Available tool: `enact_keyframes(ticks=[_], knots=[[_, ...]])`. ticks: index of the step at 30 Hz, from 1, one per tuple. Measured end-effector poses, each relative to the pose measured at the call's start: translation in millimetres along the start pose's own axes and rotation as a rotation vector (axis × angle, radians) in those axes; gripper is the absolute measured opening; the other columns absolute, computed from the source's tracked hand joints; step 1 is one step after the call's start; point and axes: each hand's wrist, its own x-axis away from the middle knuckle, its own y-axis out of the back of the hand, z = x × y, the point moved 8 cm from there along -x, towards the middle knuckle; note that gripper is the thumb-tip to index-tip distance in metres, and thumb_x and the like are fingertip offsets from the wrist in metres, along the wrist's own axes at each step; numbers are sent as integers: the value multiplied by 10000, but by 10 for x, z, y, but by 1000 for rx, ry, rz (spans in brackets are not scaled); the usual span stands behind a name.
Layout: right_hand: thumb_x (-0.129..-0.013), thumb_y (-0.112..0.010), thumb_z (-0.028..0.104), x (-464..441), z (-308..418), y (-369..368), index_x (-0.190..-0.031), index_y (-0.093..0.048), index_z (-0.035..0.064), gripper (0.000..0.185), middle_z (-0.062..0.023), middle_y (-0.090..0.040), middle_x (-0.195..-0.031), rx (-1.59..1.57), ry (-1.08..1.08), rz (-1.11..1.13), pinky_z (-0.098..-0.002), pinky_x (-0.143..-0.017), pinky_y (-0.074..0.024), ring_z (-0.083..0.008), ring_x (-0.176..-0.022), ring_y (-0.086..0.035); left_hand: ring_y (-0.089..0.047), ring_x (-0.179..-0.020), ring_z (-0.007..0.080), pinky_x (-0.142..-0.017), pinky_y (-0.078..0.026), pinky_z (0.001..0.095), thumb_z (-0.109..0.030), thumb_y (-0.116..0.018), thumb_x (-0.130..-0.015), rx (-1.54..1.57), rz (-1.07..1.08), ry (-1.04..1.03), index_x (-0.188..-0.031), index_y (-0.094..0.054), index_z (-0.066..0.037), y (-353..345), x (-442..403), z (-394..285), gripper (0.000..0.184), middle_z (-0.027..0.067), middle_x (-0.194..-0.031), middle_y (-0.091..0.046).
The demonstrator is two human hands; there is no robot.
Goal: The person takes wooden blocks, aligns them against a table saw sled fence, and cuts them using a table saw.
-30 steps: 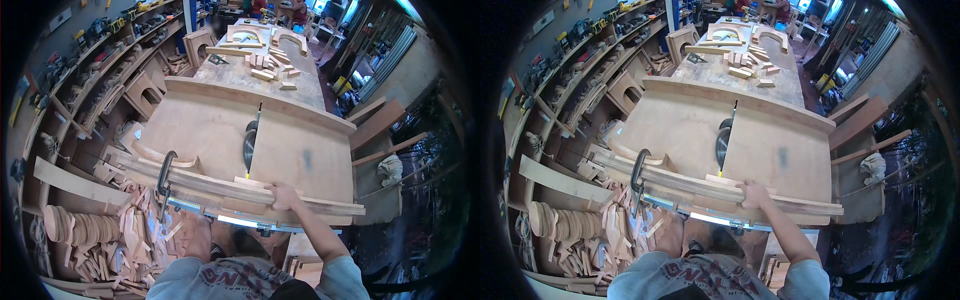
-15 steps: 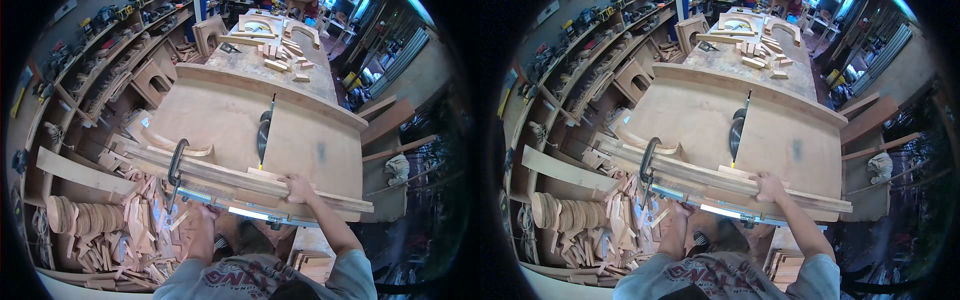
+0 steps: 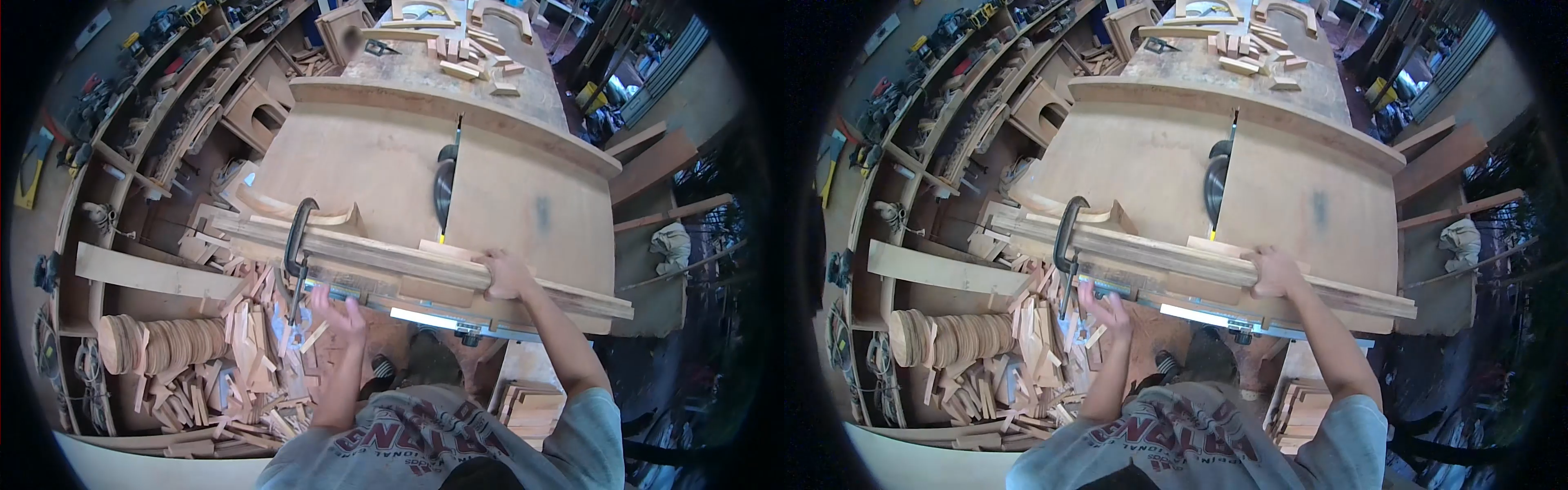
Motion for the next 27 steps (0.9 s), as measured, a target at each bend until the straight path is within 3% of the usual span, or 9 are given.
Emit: enact_keyframes(ticks=[1, 3, 5, 9, 13, 16, 21, 27], knots=[[-517, -818, 300, -4, 1, 18, -1372, -666, 180, 877, -174, -649, -1301, 3, 7, -20, -485, -1054, -510, -382, -1236, -609, -406, -1423, 469, -1214, -282, 580, -300, -627, -986, 29, 19, -190, -1463, -480, 54, -87, -351, -252, 612, 248, -1470, -501], [-523, -834, 280, 4, 54, 79, -1389, -656, 174, 890, -173, -624, -1363, -10, -17, 28, -473, -1091, -496, -385, -1275, -588, -384, -1444, 480, -1218, -280, 587, -302, -641, -965, -16, 43, -354, -1478, -470, 42, -309, -894, -499, 641, 252, -1500, -485], [-529, -850, 260, 2, 51, 76, -1406, -646, 169, 905, -172, -600, -1425, -20, -40, 73, -462, -1128, -482, -387, -1315, -567, -395, -1467, 464, -1225, -279, 580, -333, -631, -956, 5, 104, -331, -1479, -509, 1, -617, -1166, -423, 632, 240, -1528, -502], [-506, -817, 288, -12, 51, 106, -1391, -660, 189, 905, -174, -640, -1331, 31, 5, 16, -476, -1079, -499, -381, -1251, -602, -493, -1432, 444, -1229, -274, 576, -426, -569, -980, -52, 162, -384, -1438, -580, 2, -899, -1229, -384, 627, 222, -1468, -602], [-502, -824, 281, -64, 41, 172, -1414, -652, 199, 932, -183, -641, -1331, 46, -29, 37, -476, -1091, -501, -383, -1259, -601, -504, -1443, 395, -1234, -260, 573, -347, -620, -919, -125, 200, -365, -1449, -588, -33, -1016, -1249, -343, 616, 197, -1500, -595], [-500, -831, 277, -215, -72, 235, -1409, -654, 200, 929, -189, -637, -1343, 9, -35, 55, -474, -1095, -503, -384, -1264, -601, -537, -1415, 382, -1228, -279, 582, -396, -652, -901, -111, 214, -327, -1420, -635, -72, -1218, -1359, -315, 612, 171, -1472, -626], [-507, -835, 278, -505, -314, 333, -1404, -653, 195, 920, -192, -630, -1361, -12, -27, 58, -475, -1087, -510, -389, -1270, -599, -531, -1428, 364, -1233, -261, 601, -388, -698, -875, -96, 263, -308, -1458, -594, -117, -1565, -1530, -297, 651, 148, -1492, -616], [-511, -837, 281, -759, -443, 479, -1397, -654, 193, 908, -180, -625, -1374, 7, -2, 57, -474, -1098, -502, -385, -1280, -590, -549, -1411, 356, -1228, -275, 595, -357, -710, -861, -83, 272, -291, -1452, -594, -117, -1832, -1671, -265, 648, 148, -1482, -621]])
